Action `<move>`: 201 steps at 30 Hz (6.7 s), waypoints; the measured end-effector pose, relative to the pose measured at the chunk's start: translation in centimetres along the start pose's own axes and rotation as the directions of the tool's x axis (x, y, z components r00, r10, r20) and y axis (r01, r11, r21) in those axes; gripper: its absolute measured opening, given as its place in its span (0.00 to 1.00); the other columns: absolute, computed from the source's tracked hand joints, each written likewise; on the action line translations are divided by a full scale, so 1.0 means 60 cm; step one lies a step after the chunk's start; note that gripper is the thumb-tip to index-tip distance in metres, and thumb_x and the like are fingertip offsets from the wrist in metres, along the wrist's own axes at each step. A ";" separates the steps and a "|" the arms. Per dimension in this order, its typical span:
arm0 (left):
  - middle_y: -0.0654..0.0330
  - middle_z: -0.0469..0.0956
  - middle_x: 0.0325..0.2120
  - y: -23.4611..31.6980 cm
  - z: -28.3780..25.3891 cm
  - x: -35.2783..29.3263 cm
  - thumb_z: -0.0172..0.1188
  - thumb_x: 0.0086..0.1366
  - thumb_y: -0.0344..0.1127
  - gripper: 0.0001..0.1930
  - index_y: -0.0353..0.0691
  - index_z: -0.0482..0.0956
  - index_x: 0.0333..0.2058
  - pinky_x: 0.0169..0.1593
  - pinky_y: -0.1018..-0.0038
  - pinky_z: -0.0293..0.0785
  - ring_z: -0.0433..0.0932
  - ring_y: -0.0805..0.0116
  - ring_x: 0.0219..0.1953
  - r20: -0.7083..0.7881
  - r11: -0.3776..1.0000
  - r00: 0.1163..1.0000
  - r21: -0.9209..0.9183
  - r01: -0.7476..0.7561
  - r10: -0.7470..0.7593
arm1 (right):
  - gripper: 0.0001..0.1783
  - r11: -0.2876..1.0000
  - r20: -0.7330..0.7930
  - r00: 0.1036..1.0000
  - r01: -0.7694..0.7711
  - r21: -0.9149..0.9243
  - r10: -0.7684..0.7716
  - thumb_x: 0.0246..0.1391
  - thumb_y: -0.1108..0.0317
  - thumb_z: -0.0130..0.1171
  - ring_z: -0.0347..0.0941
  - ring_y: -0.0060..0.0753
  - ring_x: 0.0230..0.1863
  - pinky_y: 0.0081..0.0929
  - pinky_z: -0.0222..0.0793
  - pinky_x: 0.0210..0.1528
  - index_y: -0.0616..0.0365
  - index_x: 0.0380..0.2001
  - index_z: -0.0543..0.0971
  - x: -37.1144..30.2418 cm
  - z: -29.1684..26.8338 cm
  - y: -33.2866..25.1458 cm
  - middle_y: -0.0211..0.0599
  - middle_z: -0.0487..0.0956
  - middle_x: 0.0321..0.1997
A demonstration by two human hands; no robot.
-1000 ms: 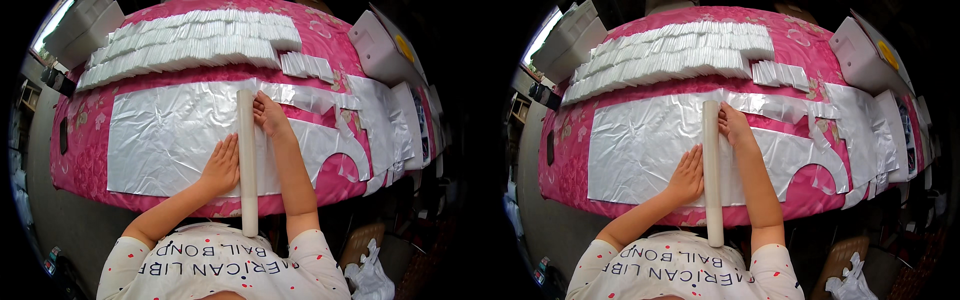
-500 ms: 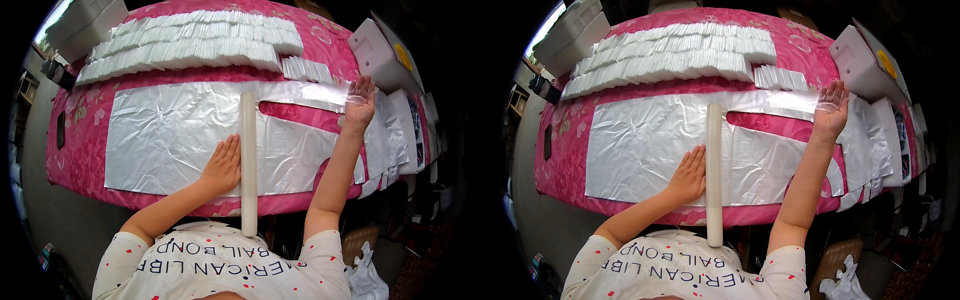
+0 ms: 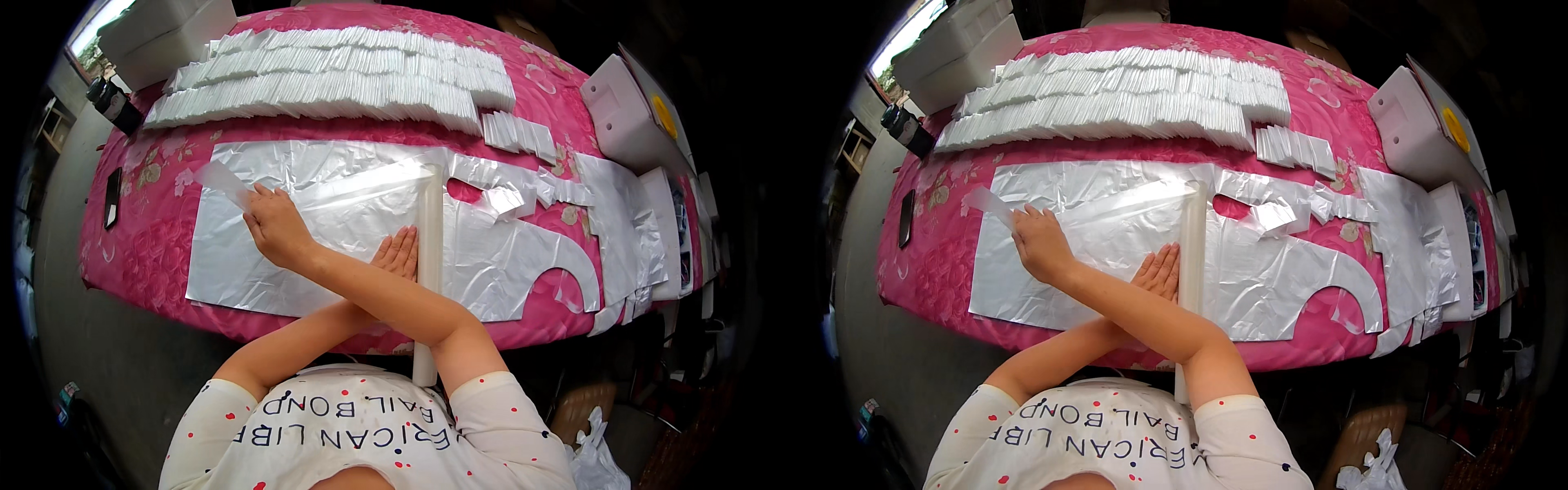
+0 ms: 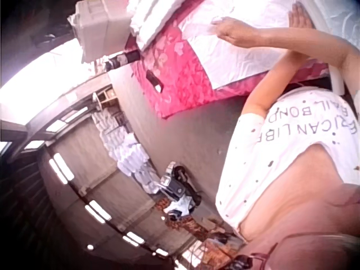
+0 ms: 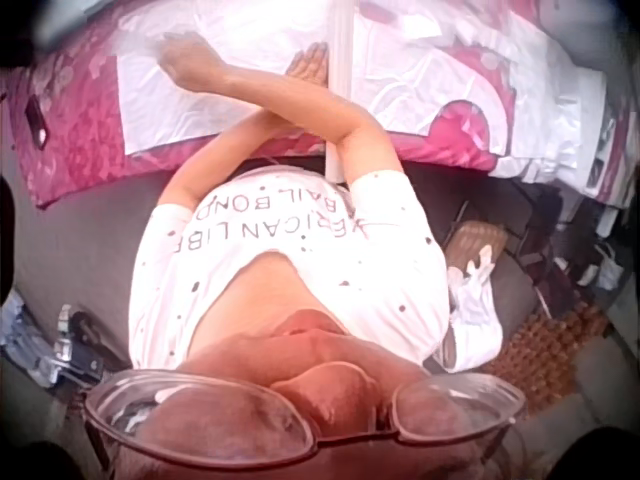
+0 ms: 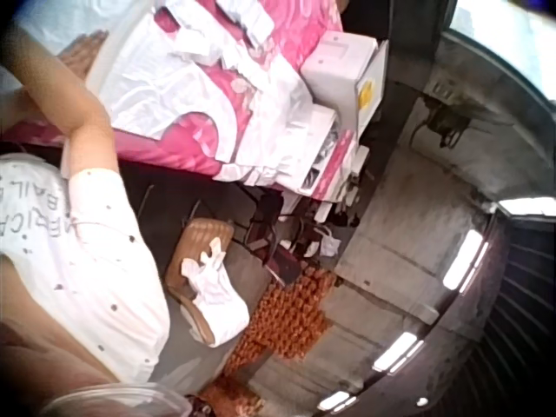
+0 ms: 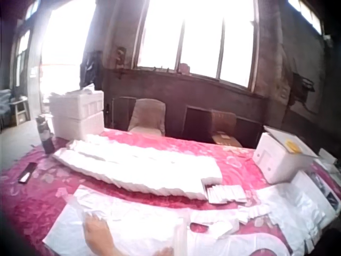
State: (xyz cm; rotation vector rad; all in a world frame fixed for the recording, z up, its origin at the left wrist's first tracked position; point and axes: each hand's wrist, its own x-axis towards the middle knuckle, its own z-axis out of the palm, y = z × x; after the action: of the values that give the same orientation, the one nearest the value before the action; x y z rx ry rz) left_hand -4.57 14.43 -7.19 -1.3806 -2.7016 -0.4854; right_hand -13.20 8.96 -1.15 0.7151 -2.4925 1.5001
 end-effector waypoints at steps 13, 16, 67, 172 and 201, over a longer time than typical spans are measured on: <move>0.38 0.45 0.62 -0.006 0.017 0.009 0.45 0.62 0.43 0.38 0.25 0.41 0.62 0.66 0.57 0.41 0.46 0.44 0.65 -0.294 0.920 0.956 -0.379 -0.098 -0.019 | 0.36 0.943 0.199 0.977 0.130 -0.306 -0.070 0.51 0.58 0.57 0.38 0.53 0.70 0.44 0.42 0.67 0.60 0.60 0.59 -0.123 -0.127 -0.039 0.47 0.53 0.67; 0.46 0.54 0.61 -0.021 -0.039 0.007 0.50 0.60 0.31 0.31 0.34 0.51 0.61 0.62 0.63 0.53 0.56 0.53 0.62 -0.358 0.738 0.923 -0.659 -0.144 -0.140 | 0.30 0.922 0.030 0.999 0.043 -0.384 -0.034 0.50 0.62 0.59 0.47 0.50 0.68 0.43 0.48 0.65 0.59 0.56 0.66 -0.203 -0.226 -0.038 0.43 0.60 0.64; 0.45 0.66 0.45 -0.123 -0.215 -0.411 0.64 0.51 0.41 0.36 0.31 0.59 0.54 0.49 0.61 0.65 0.69 0.50 0.43 -0.267 0.718 0.673 -0.131 0.683 -0.690 | 0.28 0.833 0.614 0.782 0.407 -0.374 -0.106 0.52 0.54 0.51 0.49 0.42 0.68 0.45 0.39 0.68 0.58 0.54 0.69 0.039 0.133 -0.050 0.39 0.61 0.64; 0.42 0.51 0.62 -0.067 -0.109 -0.180 0.43 0.57 0.65 0.46 0.25 0.55 0.58 0.66 0.58 0.42 0.48 0.52 0.66 0.233 0.945 0.919 -0.152 -0.289 0.318 | 0.26 0.645 0.013 0.652 -0.753 0.130 0.759 0.51 0.59 0.60 0.71 0.20 0.30 0.18 0.66 0.31 0.65 0.49 0.72 -0.112 -0.388 0.153 0.36 0.76 0.35; 0.47 0.52 0.62 -0.020 -0.101 -0.187 0.53 0.55 0.45 0.36 0.33 0.57 0.60 0.66 0.57 0.43 0.48 0.54 0.66 0.238 0.965 0.937 -0.114 -0.236 0.257 | 0.29 0.840 0.009 0.975 -0.188 -0.509 0.223 0.37 0.76 0.61 0.69 0.41 0.48 0.37 0.62 0.52 0.52 0.48 0.74 -0.337 -0.250 -0.032 0.36 0.75 0.47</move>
State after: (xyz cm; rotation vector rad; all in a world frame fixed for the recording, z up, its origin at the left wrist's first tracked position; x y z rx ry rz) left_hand 0.64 3.14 -4.00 -1.8928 -2.6611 -0.4318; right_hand 3.67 27.69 0.44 0.4174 -2.9045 0.7951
